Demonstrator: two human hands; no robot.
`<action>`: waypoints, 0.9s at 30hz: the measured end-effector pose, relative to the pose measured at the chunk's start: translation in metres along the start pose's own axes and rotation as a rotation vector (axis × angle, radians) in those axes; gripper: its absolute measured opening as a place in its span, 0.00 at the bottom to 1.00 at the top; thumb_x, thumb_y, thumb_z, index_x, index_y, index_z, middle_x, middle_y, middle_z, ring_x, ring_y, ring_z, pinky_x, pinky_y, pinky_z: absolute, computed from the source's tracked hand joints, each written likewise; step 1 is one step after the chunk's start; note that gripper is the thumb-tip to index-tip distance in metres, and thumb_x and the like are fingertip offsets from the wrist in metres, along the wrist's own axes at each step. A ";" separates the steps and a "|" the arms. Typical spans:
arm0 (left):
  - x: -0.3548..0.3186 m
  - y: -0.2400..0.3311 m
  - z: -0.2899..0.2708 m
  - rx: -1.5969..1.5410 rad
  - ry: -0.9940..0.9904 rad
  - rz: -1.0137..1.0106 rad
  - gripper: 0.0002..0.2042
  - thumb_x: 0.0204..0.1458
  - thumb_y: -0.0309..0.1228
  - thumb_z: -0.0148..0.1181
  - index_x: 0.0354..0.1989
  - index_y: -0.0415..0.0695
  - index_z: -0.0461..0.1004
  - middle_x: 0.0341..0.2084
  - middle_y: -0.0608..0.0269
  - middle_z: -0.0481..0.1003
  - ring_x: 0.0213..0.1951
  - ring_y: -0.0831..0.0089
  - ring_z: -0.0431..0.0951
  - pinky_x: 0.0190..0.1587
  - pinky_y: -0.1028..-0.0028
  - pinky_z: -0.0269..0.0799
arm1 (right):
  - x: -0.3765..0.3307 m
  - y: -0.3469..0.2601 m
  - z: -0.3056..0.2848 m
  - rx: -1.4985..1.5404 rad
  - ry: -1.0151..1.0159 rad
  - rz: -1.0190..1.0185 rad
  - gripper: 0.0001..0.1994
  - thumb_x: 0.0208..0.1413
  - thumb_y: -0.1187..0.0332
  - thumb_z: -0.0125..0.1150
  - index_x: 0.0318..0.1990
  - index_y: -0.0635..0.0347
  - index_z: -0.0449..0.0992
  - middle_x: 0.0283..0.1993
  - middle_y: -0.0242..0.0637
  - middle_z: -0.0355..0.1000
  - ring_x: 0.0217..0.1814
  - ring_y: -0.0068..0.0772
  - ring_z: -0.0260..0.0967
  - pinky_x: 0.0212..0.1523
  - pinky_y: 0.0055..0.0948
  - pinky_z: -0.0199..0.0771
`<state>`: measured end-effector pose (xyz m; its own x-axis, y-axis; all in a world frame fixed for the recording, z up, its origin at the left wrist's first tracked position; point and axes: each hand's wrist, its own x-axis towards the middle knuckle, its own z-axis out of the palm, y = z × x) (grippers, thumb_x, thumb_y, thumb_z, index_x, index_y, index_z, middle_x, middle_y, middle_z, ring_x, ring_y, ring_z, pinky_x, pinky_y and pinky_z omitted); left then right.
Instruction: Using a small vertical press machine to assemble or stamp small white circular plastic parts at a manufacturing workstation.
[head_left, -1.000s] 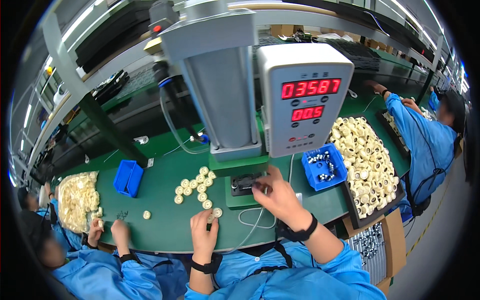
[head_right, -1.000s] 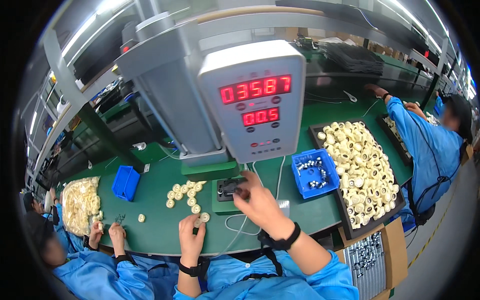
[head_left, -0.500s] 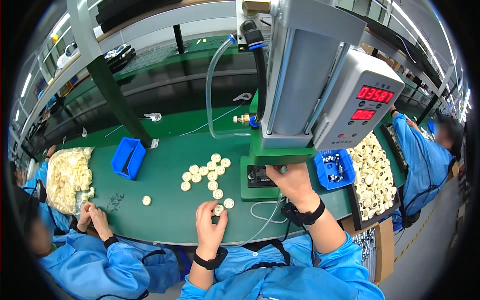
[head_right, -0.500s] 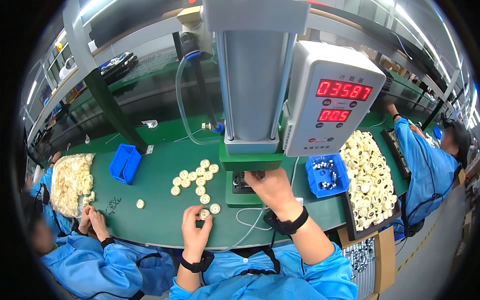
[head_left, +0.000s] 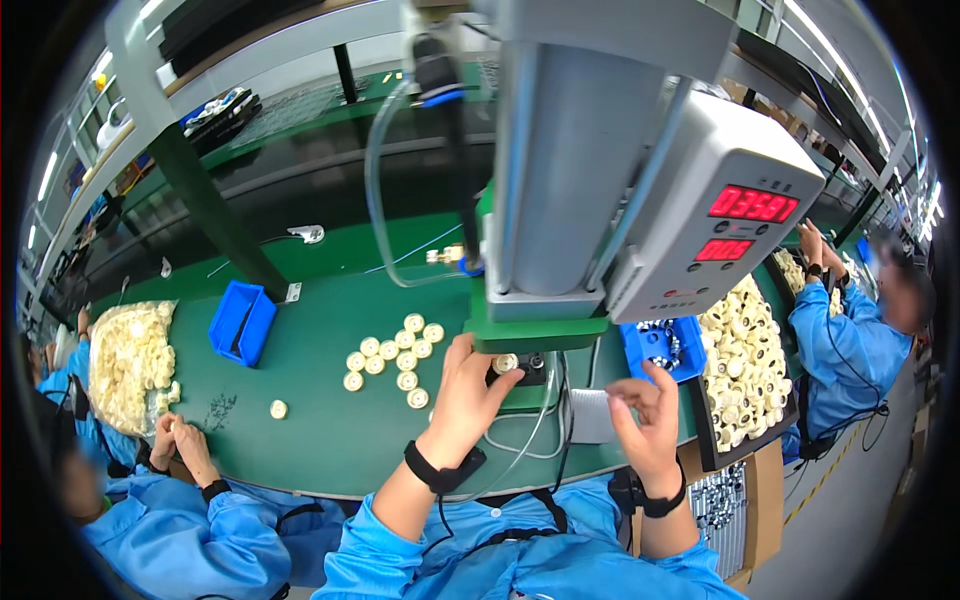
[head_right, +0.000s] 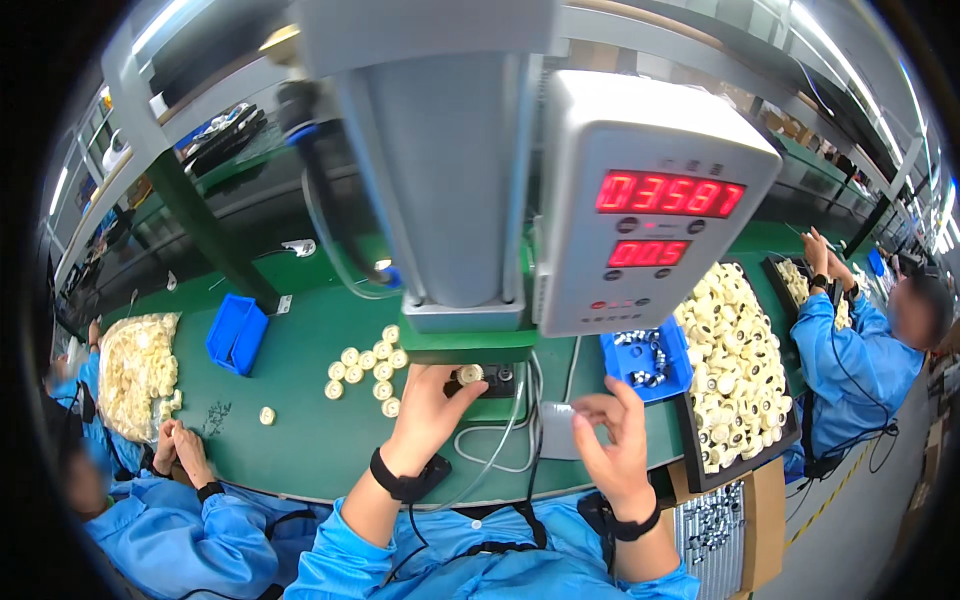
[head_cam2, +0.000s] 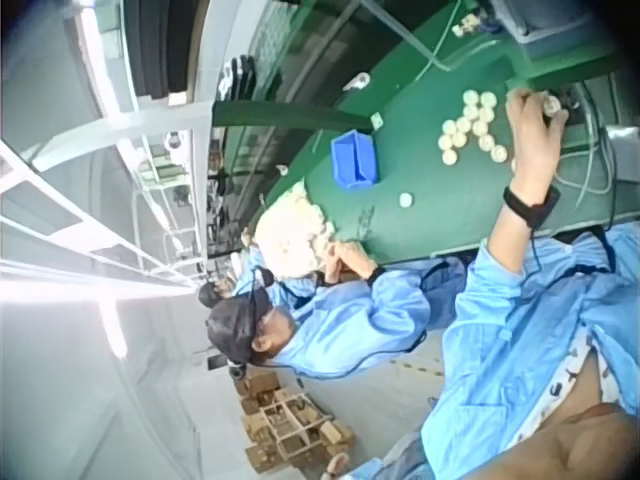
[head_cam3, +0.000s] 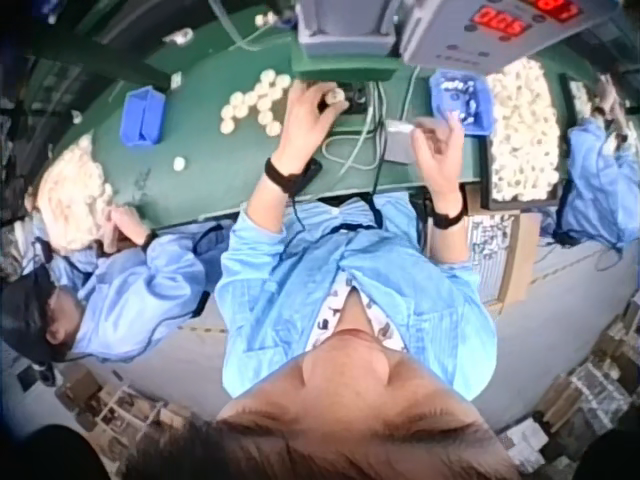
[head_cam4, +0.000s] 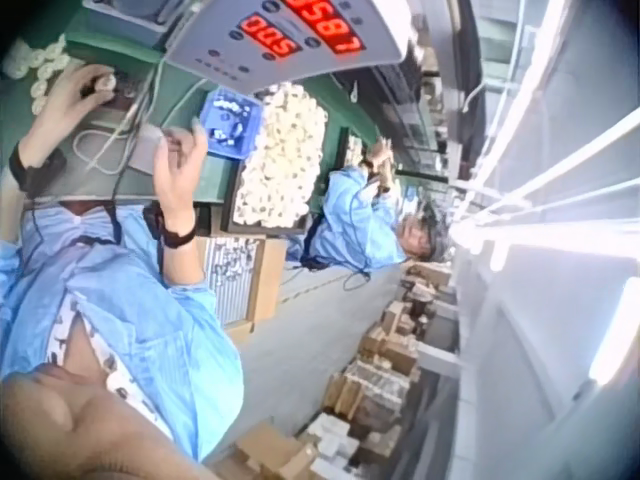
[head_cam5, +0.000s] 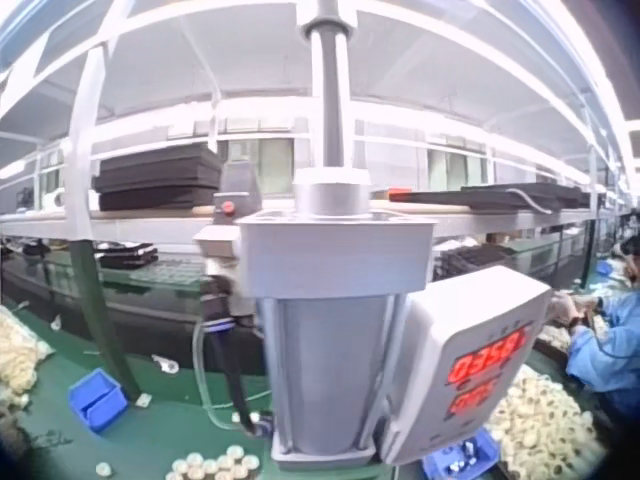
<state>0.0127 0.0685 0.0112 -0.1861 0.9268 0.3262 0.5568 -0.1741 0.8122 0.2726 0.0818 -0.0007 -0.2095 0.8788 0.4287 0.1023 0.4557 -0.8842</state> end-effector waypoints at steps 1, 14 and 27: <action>0.004 -0.003 0.003 -0.002 -0.023 -0.009 0.14 0.49 0.26 0.70 0.45 0.37 0.79 0.46 0.48 0.73 0.44 0.50 0.72 0.48 0.59 0.70 | -0.010 0.003 -0.009 -0.027 0.007 0.027 0.31 0.59 0.82 0.61 0.67 0.67 0.55 0.47 0.45 0.76 0.47 0.30 0.75 0.48 0.26 0.75; 0.017 -0.001 0.008 0.116 -0.082 -0.107 0.16 0.49 0.26 0.72 0.47 0.37 0.80 0.40 0.57 0.81 0.44 0.67 0.80 0.50 0.67 0.74 | -0.057 0.012 -0.037 -0.101 -0.014 0.149 0.16 0.58 0.79 0.63 0.53 0.66 0.72 0.42 0.43 0.80 0.39 0.31 0.77 0.42 0.27 0.75; -0.119 -0.045 -0.049 -0.108 0.433 -0.257 0.14 0.56 0.21 0.62 0.52 0.38 0.76 0.41 0.61 0.69 0.37 0.77 0.71 0.40 0.79 0.69 | -0.035 0.022 -0.002 -0.765 -0.313 -0.195 0.21 0.58 0.70 0.59 0.59 0.65 0.73 0.68 0.46 0.67 0.71 0.53 0.61 0.62 0.49 0.62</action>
<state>-0.0300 -0.0504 -0.0403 -0.6370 0.7253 0.2612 0.3661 -0.0135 0.9305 0.2841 0.0617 -0.0345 -0.5394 0.7465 0.3895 0.6423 0.6639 -0.3830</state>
